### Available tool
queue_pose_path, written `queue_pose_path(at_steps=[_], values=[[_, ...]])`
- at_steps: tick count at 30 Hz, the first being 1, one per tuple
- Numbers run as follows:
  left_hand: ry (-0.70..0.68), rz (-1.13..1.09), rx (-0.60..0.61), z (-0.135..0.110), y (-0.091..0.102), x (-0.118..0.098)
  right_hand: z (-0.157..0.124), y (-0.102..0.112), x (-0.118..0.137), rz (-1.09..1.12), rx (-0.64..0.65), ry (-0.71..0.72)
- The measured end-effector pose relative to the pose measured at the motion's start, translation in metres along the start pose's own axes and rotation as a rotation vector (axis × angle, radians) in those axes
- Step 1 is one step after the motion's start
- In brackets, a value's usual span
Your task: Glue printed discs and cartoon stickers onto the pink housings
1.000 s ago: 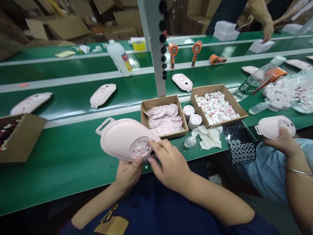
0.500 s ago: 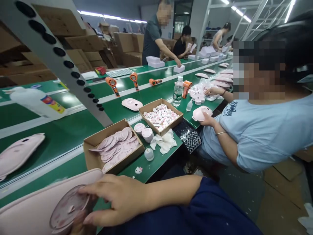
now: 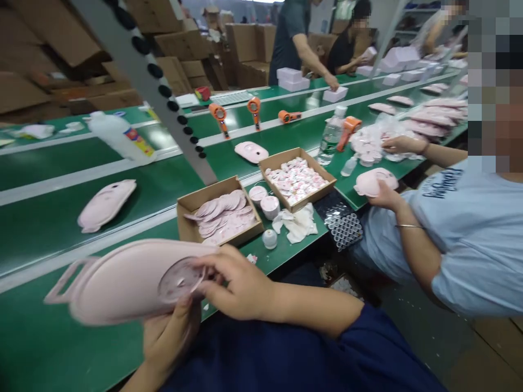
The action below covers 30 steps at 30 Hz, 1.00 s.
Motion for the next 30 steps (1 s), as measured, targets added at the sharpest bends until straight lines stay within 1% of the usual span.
queue_pose_path(at_steps=[3,6,9,12,14,17,21,23,25,27,30], values=[[0.01,-0.039,-0.143,-0.006,-0.011,-0.003,-0.004,0.002,-0.001,-0.085,0.056,-0.036],[0.042,-0.094,-0.173,-0.009,-0.013,0.001,-0.008,-0.001,-0.003,-0.068,0.152,-0.099],[0.019,-0.069,-0.155,-0.012,-0.007,0.002,-0.009,-0.004,0.0,-0.031,0.188,-0.131],[-0.041,-0.005,-0.119,-0.014,-0.001,-0.001,-0.009,-0.007,0.005,0.007,0.193,-0.134],[-0.055,0.014,-0.087,-0.015,0.001,-0.001,-0.007,-0.007,0.006,0.031,0.178,-0.152],[-0.018,-0.028,-0.071,-0.015,0.001,0.006,-0.004,-0.005,0.005,0.042,0.137,-0.165],[0.034,-0.117,-0.119,-0.016,0.001,0.013,-0.001,-0.003,0.006,0.009,0.128,-0.158],[0.034,-0.141,-0.096,-0.016,-0.001,0.011,0.0,-0.004,0.007,-0.011,0.137,-0.163],[0.034,-0.143,-0.047,-0.016,-0.005,0.008,0.001,-0.004,0.008,-0.028,0.149,-0.164],[0.034,-0.141,-0.02,-0.016,-0.007,0.004,0.0,-0.004,0.009,-0.052,0.141,-0.141],[0.036,-0.179,-0.032,-0.016,-0.009,-0.002,0.0,-0.001,0.014,-0.121,0.085,-0.015]])
Point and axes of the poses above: each hand's wrist, its own z-axis towards the middle knuckle, its own y-axis out of the back of the hand, x = y × z, the point moved 5 cm from there along z, towards the middle knuckle, and after that the axes turned 15 degrees about -x, right-handed, at the moved point
